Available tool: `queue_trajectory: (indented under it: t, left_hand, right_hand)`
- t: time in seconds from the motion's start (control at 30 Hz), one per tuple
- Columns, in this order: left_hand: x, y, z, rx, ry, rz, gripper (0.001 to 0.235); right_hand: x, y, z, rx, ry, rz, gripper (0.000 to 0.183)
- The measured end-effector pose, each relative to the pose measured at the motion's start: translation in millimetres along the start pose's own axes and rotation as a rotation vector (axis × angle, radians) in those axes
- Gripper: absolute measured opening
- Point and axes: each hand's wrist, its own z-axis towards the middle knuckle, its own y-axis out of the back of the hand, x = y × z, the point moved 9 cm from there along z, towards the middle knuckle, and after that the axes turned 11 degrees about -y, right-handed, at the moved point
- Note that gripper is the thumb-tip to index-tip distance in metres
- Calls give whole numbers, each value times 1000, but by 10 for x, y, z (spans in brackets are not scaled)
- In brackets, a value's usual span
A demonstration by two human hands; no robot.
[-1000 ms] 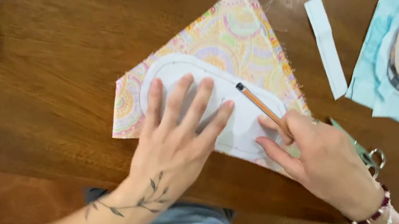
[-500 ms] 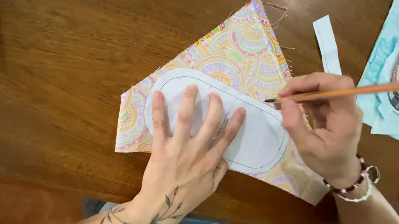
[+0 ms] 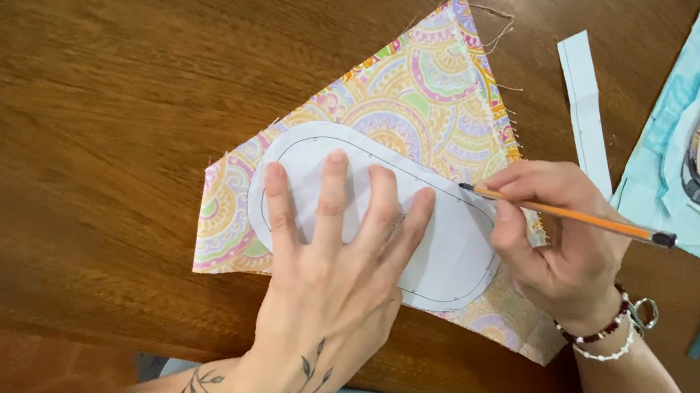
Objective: The person folds a piece of patterned fabric on a wooden table and places a paper pattern on top. They use a pencil to trace the outline of the pattern onto the fabric.
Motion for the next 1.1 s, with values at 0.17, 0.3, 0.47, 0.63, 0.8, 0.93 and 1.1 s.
queue_trajectory:
  t: [0.17,0.3,0.47,0.63,0.8,0.93,1.1]
  left_hand:
    - [9,-33,-8,43,13,47,73]
    - [2,-56,-22,58,1,22,74]
    - [12,-41,-34,62,-16,28,82]
    - [24,-53,-39,79,-10,22,85]
    - [20,-53,-32,75,-5,13,82]
    - [24,-40,-30,59,-4,16,78]
    - [11,-46,-28,68,-14,16,78]
  right_hand:
    - [85,-18,34,-2,78,-62,7]
    - [89,-50,56,27,63,-98,11]
    - [176,-70,97,35,132,-82,5]
    - [80,-43,59,26,89,-68,7]
    - [98,-36,45,16,113,-92,5]
    - [81,-42,38,19,126,-119,7]
    - [109,-69,64,32,142,-120,7]
